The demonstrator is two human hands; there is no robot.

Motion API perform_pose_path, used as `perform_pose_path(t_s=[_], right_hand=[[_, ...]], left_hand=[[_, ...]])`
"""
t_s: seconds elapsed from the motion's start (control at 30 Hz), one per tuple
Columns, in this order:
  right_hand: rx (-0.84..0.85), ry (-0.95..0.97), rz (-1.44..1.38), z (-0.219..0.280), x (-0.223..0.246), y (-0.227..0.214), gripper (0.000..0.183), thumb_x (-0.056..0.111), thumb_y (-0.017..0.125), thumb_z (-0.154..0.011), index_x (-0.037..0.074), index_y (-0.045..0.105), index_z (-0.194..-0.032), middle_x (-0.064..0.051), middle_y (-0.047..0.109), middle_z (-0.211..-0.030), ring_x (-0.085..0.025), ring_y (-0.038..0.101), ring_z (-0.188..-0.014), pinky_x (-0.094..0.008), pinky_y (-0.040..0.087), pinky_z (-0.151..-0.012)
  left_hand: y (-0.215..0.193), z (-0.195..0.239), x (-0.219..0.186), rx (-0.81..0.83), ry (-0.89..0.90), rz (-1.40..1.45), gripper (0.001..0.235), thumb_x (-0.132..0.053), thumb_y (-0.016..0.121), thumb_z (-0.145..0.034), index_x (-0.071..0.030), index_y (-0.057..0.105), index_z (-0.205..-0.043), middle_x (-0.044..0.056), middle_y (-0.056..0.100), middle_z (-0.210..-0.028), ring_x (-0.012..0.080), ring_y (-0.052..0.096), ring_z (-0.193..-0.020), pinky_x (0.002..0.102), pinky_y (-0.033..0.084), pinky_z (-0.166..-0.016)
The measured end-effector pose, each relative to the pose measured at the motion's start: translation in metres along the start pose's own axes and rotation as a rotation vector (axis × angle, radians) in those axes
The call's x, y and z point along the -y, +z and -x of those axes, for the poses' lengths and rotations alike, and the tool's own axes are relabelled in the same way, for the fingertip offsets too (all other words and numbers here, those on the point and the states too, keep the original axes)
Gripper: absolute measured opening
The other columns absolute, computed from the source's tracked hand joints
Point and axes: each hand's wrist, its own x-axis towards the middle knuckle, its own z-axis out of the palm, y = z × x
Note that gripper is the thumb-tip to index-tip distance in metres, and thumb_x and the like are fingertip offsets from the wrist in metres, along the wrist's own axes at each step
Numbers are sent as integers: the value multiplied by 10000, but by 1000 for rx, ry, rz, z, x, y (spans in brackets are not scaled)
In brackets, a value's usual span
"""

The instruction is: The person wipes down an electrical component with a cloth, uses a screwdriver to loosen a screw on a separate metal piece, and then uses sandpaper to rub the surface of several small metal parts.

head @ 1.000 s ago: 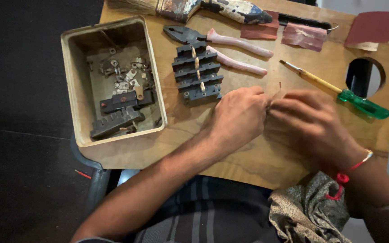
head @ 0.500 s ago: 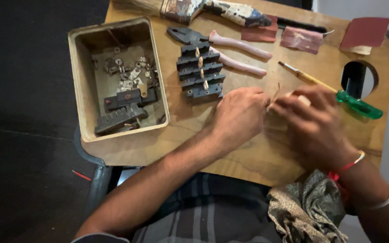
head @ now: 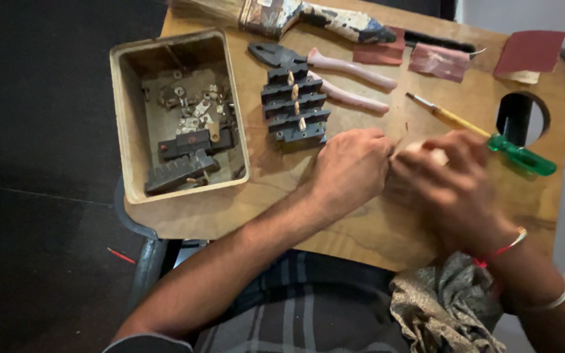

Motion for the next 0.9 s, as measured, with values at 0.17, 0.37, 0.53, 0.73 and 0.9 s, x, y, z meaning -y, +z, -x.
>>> perform_pose_path(t_s=[0.17,0.37,0.53,0.73,0.9], right_hand=[[-44,-10,71,5,-7,6,380,318,735,-739,95,800,-1040,-44,717,-1124,-265,605,-1060,-487,413,-1034],[-30,43,10,15,-14,23,199,250,788,-888,170,804,-1069,-10,751,-1140,-263,605,-1118,-488,381,-1143],[-45,14,37,11,-10,18,230,153,764,-870,178,815,-1093,16,752,-1144,-217,631,-1117,-502,367,-1203],[-42,39,-108,-2,-5,0,362,258,755,-779,99,790,-1103,-38,724,-1151,-277,619,-1095,-523,362,-1155],[-6,4,-94,1,-9,-10,348,238,747,-717,136,792,-1046,-23,738,-1104,-267,617,-1068,-510,408,-1093]], left_hand=[[1,1,-1,-12,24,-18,78,-63,649,-847,-28,713,-820,141,672,-820,348,701,-813,470,565,-755],[-1,0,-2,11,-13,-30,82,-66,648,-844,-21,712,-819,145,678,-835,353,701,-816,471,567,-754],[-3,-2,0,56,13,-30,84,-70,645,-832,-12,702,-855,150,676,-845,343,703,-799,476,562,-743],[-1,0,-2,-25,31,-4,71,-74,658,-828,-23,701,-853,147,675,-832,366,693,-813,484,552,-737],[0,0,0,2,58,-62,57,-41,638,-833,-34,693,-819,137,677,-838,337,708,-841,461,569,-773]])
